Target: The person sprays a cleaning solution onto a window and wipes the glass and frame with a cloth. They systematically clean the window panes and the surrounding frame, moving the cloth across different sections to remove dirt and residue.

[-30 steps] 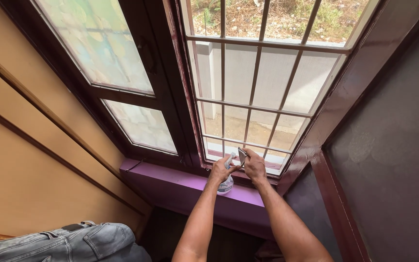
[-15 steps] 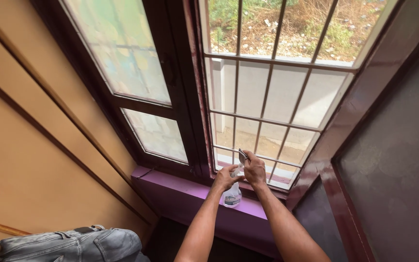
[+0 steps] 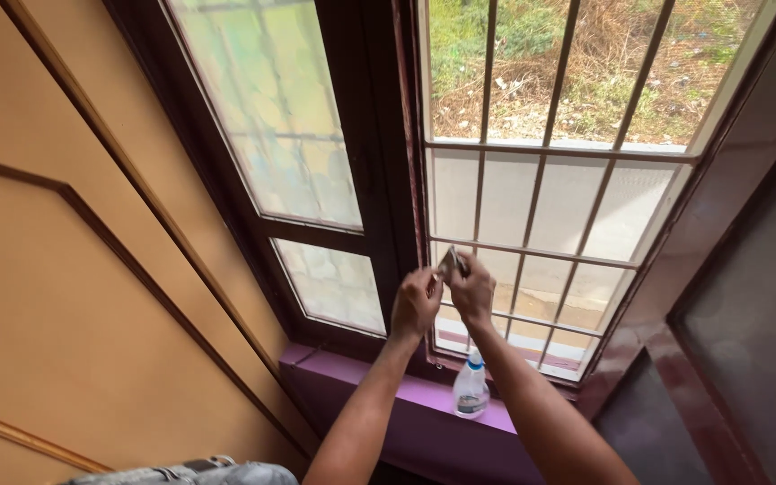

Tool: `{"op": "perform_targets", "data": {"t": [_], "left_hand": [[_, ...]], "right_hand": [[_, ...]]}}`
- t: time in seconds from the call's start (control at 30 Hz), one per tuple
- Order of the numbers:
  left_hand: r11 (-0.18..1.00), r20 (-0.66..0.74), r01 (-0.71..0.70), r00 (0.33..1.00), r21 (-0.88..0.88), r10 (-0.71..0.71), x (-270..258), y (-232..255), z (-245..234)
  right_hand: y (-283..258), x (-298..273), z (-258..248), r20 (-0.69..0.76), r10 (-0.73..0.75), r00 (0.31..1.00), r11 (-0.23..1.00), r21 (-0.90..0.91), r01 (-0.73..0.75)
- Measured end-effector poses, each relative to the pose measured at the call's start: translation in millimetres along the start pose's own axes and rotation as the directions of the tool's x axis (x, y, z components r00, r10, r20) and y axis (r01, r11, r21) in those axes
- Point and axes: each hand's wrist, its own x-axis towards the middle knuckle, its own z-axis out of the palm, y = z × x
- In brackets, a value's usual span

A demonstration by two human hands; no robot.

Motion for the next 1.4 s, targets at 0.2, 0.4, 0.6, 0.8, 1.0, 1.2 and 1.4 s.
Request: {"op": "perform_targets", "data": {"t": [0.2, 0.4, 0.6, 0.8, 1.0, 1.2, 1.4], "left_hand": [[0.958, -0.085, -0.245, 0.962, 0.152, 0.259, 50, 17, -72], [0.828, -0.03, -0.384, 0.901, 0.409, 0.433, 94, 34, -105], [0.827, -0.071, -0.367, 0.898, 0.426, 0.435, 138, 31, -83], [0.779, -0.128, -0.276, 0.902, 0.562, 0.412, 144, 11, -56], [0.745, -0.123, -0.257, 0.903, 0.615, 0.412, 148, -4, -41], [0.761, -0.18, -0.269, 0.875, 0.591, 0.449, 152, -9, -35], [0.763, -0.181, -0.264, 0.877, 0.59, 0.444, 154, -17, -30]], "right_hand": [[-52, 46, 28, -0.168, -0.177, 0.97, 0.96, 0.188, 0.208], [-92, 56, 32, -0.139, 0.053, 0.989, 0.989, 0.143, -0.033], [-126, 67, 36, -0.097, -0.105, 0.99, 0.993, 0.043, 0.109], [-77, 78, 50, -0.106, -0.129, 0.986, 0.987, 0.079, 0.138], [-115, 96, 33, -0.101, -0.316, 0.943, 0.907, 0.259, 0.332], [-63, 61, 49, -0.158, -0.565, 0.81, 0.808, 0.095, 0.582], [-90, 83, 36, -0.015, -0.276, 0.961, 0.928, 0.258, 0.27]]}}
